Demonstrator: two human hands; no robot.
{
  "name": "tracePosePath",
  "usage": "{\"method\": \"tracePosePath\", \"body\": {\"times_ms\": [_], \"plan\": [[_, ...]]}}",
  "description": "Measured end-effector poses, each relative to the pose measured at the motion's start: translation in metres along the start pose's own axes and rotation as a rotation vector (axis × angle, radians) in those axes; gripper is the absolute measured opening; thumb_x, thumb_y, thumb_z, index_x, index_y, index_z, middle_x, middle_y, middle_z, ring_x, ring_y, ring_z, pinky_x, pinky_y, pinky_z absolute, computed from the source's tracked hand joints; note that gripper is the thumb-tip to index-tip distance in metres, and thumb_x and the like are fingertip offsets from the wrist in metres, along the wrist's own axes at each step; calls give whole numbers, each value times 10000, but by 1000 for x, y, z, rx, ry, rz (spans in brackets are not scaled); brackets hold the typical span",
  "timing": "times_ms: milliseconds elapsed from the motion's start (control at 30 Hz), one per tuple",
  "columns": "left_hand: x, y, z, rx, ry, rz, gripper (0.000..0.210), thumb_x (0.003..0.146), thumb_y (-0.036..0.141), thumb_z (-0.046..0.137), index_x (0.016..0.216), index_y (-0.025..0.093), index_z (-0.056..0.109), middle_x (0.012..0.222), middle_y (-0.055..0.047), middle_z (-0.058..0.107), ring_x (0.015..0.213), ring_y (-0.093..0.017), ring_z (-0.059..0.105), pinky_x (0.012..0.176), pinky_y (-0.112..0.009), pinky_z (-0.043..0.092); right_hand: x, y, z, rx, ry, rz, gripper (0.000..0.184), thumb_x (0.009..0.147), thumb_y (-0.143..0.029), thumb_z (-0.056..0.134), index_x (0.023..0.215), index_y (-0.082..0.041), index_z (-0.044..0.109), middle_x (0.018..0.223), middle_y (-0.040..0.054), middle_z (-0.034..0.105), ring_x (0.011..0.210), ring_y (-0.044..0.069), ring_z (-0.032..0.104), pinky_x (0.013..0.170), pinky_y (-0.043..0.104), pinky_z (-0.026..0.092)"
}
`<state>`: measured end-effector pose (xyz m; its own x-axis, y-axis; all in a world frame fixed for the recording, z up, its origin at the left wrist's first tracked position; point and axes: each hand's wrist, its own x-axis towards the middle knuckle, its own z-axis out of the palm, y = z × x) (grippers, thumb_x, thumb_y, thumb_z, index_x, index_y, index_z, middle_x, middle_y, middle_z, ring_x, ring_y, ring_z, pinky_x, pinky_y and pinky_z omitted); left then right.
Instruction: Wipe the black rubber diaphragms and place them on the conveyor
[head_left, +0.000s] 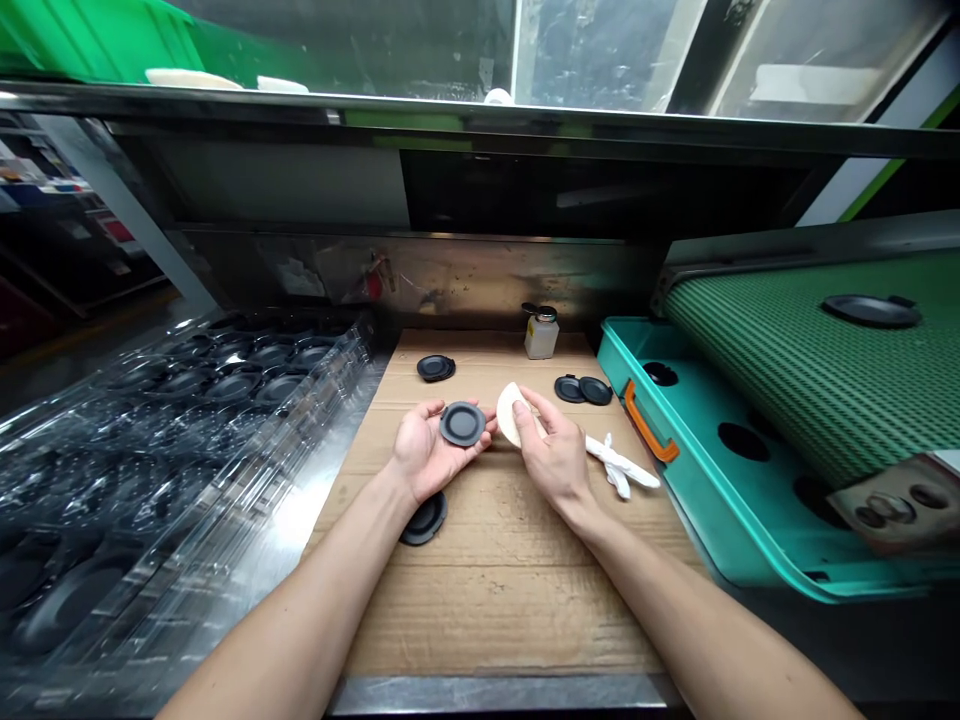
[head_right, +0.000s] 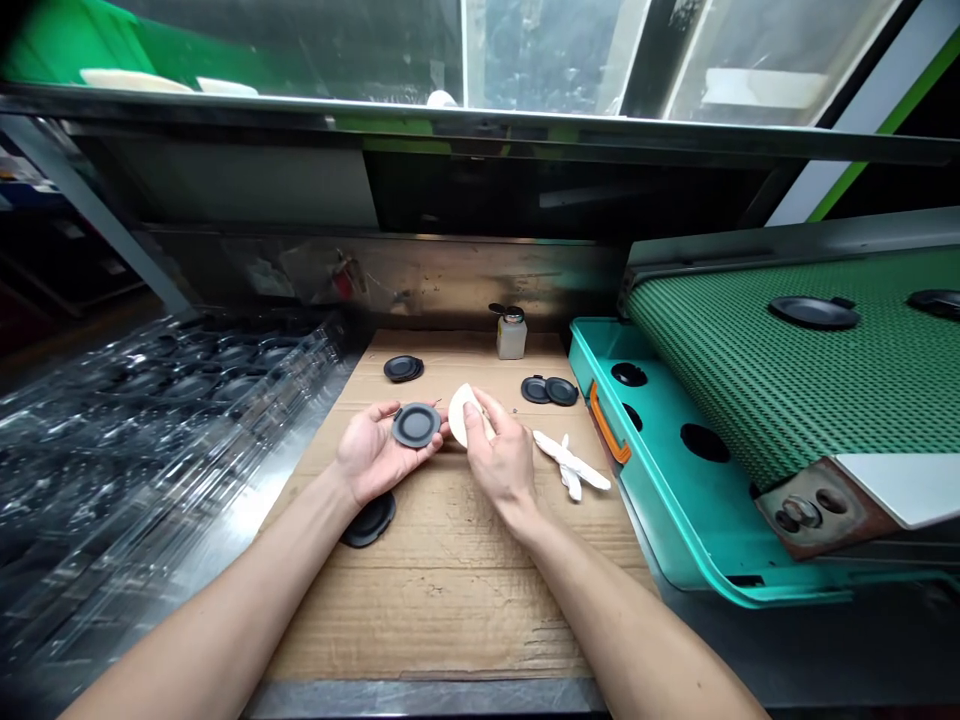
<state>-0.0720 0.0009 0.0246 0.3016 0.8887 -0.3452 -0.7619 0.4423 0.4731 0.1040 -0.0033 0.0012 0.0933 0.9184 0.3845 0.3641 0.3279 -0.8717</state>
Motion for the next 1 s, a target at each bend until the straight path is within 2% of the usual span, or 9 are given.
{"method": "tracePosePath", "body": {"times_ms": [100,300,433,567,700,800,900,1000], "plan": [[-1,0,1,14,-34,26,303,906,234,391,1068,78,595,1100,-215,647,991,-280,650,756,-387,562,1,-2,-1,76,-16,12,398,909,-466,522,1199,-226,651,1095,51,703,970,214,655,866,326,518],[3,-20,4,92,-97,58,268,930,268,435,1028,115,632,1115,-152,667,1068,-263,625,940,-431,512,-7,-5,5,256,-300,73,399,917,-440,517,1244,-230,610,1102,45,694,913,193,667,804,313,541],[3,-27,5,144,-108,49,292,939,304,431,1030,125,642,1101,-152,673,1078,-280,625,968,-460,491,-10,-6,6,199,-450,-15,336,911,-399,539,1193,-257,652,1126,18,691,989,188,653,881,308,517],[3,-27,4,149,-107,72,284,944,273,426,1036,112,642,1122,-155,663,1086,-256,620,993,-427,481,-6,-5,0,-45,-275,-64,337,928,-415,509,1209,-296,651,1161,9,684,1065,198,634,940,319,487],[5,-27,3,131,-110,49,294,953,271,410,1045,106,635,1138,-160,655,1073,-251,624,986,-433,486,-6,-7,-2,-211,-314,-74,356,933,-454,492,1246,-347,622,1063,-9,721,938,204,683,861,329,525],[6,-26,4,125,-73,51,301,960,269,393,1035,102,632,1137,-164,652,1056,-249,628,957,-429,501,-6,-10,-1,-255,-267,-73,362,941,-449,474,1249,-330,622,1135,-3,697,1010,206,664,905,330,507],[6,-25,4,153,-51,54,315,970,279,371,987,107,634,1111,-166,655,1022,-239,637,914,-406,515,-4,-7,-1,-269,-323,-87,366,935,-467,477,1248,-344,620,1153,-10,690,1018,209,662,891,323,515],[5,-25,3,288,-11,168,277,954,326,441,981,122,626,1086,-148,661,968,-222,644,860,-378,516,4,5,-6,-343,-224,-44,379,946,-468,450,1266,-338,606,1147,2,693,1033,222,657,896,339,508]]}}
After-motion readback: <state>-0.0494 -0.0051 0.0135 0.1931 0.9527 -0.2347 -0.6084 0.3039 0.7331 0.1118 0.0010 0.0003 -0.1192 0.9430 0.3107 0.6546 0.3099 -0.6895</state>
